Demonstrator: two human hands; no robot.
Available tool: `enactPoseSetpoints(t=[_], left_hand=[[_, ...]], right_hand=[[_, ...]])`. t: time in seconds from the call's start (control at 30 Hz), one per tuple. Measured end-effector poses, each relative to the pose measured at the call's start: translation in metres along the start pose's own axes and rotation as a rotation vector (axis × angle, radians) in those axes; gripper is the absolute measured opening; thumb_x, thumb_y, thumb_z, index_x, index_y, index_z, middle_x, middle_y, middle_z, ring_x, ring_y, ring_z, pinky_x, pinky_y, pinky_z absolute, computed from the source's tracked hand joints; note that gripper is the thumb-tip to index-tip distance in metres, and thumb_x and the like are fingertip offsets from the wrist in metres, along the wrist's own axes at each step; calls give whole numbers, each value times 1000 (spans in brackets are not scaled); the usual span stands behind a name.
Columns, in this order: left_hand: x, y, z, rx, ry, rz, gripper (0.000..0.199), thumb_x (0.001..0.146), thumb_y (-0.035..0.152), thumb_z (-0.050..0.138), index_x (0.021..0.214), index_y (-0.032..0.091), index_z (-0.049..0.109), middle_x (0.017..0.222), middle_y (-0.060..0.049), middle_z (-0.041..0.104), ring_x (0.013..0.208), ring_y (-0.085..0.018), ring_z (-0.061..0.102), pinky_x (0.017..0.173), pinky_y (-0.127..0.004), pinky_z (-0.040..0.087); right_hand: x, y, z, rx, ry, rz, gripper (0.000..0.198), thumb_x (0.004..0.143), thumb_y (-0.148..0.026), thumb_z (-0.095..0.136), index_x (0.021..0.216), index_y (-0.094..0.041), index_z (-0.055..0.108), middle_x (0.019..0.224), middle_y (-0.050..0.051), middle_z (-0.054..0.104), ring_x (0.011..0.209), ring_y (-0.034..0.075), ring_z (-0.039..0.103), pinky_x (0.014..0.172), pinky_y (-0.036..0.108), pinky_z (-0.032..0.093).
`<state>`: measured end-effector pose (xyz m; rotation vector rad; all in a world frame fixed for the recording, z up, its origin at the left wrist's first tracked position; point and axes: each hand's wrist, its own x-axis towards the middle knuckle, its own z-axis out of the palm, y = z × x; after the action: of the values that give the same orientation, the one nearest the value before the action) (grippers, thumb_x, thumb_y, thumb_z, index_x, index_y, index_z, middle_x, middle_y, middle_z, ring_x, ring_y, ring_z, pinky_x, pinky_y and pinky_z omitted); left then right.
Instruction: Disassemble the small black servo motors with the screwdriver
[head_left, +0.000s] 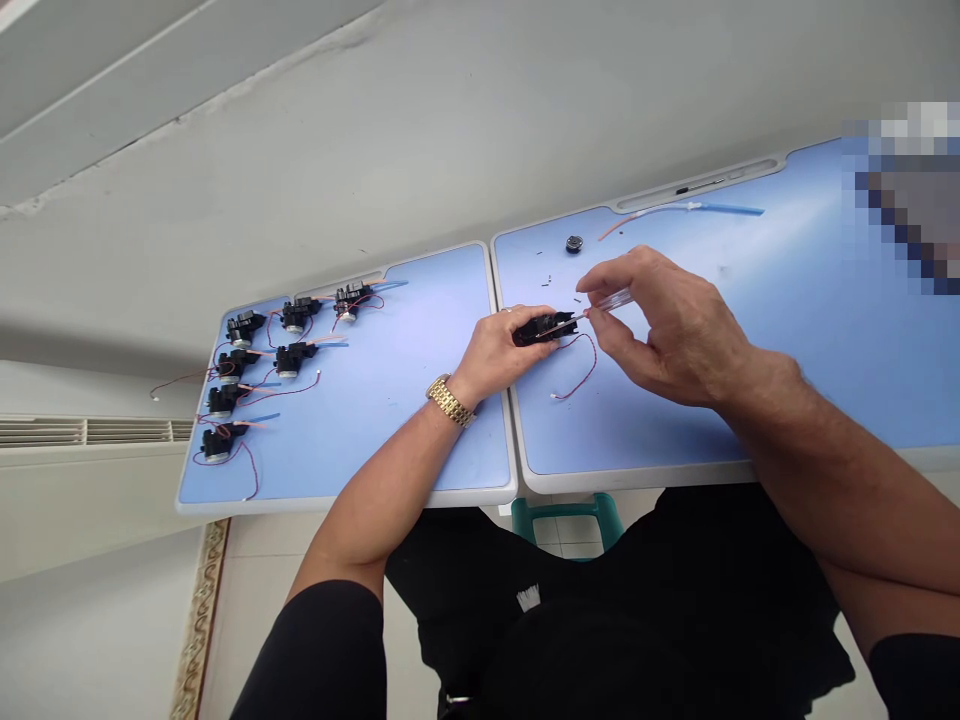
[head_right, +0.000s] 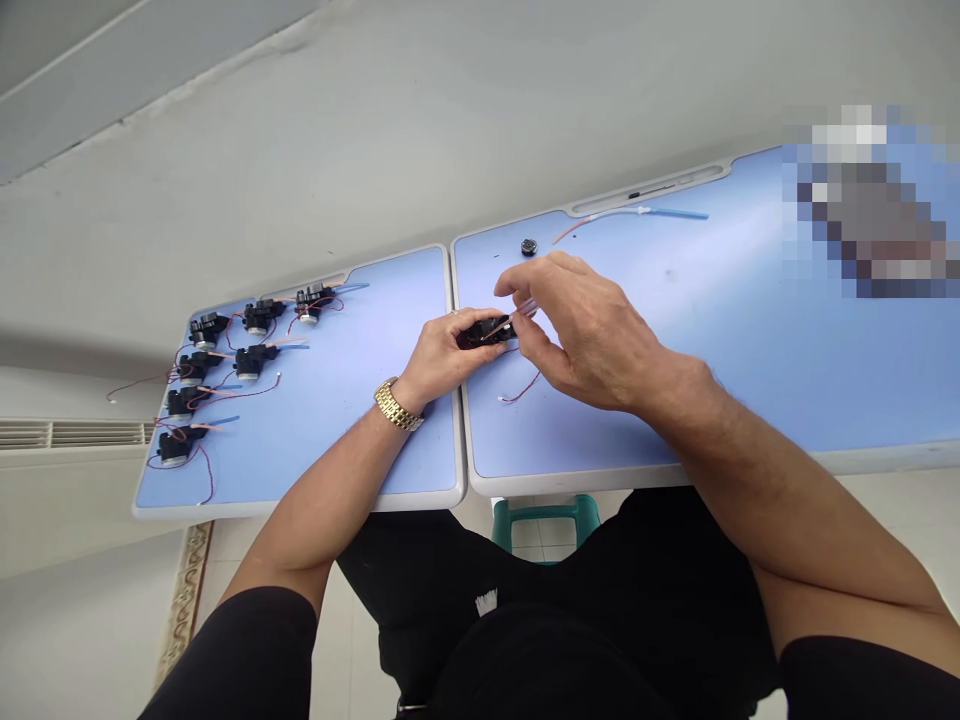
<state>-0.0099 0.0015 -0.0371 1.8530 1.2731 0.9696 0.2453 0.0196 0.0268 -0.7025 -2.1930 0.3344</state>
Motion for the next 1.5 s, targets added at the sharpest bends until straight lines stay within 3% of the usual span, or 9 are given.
enactPoseSetpoints(t=[0.1,0.17,0.37,0.57,0.77,0.97,1.17,1.37,1.5], left_hand=[[0,1,0,24,-2,-6,35,97,25,93,132,25,86,119,-5,90,106,-21,83,101,-38,66],[0,2,-1,29,-3,1,35,98,23,92,132,25,86,119,-5,90,107,-20,83,101,-38,66],[0,1,0,23,-3,-3,36,99,27,93,134,24,85,123,-6,90,107,-21,83,101,-38,66],[-1,0,0,14,1,19,36,97,21,93,133,22,86,123,-6,90,110,-21,83,105,-38,65],[-1,0,1,20,2,9,37,98,23,93,134,23,85,124,-7,90,109,-21,83,103,-39,66],[-1,1,0,54,-3,-1,37,98,23,93,134,25,86,124,-6,90,111,-22,84,106,-40,67],[0,1,0,37,-5,-3,36,99,26,93,134,25,86,126,-7,90,111,-22,84,104,-41,67],[0,1,0,40,-2,0,37,97,22,93,134,25,86,125,-6,90,112,-22,84,107,-42,67],[0,2,-1,42,-10,2,36,98,24,93,133,25,86,122,-6,90,109,-21,83,102,-40,66]], right_hand=[[-2,10,3,-25,66,1,4,114,-35,72,115,-32,72,94,2,81,78,27,79,71,46,63],[-3,15,5,-52,104,2,12,114,-38,72,105,-30,72,80,-1,76,66,24,73,62,42,56],[-3,3,2,13,19,24,31,114,-19,60,138,-37,68,118,7,84,101,32,83,90,54,68],[-3,11,4,-26,134,26,7,113,-35,72,107,-31,74,85,0,78,69,25,76,65,43,60],[-2,3,-1,29,39,76,29,114,-24,61,138,-37,70,114,7,84,101,32,84,89,53,70],[-3,10,3,-41,93,117,12,115,-41,68,110,-31,72,83,0,78,72,25,78,64,41,61],[-1,2,-2,40,20,104,22,113,-25,60,130,-36,70,121,8,85,101,31,84,79,50,69],[-1,12,2,-2,103,106,7,111,-33,71,105,-31,69,83,0,79,73,26,78,64,43,60],[0,6,-1,48,53,68,21,109,-19,64,119,-36,72,110,5,85,97,31,83,84,51,68]])
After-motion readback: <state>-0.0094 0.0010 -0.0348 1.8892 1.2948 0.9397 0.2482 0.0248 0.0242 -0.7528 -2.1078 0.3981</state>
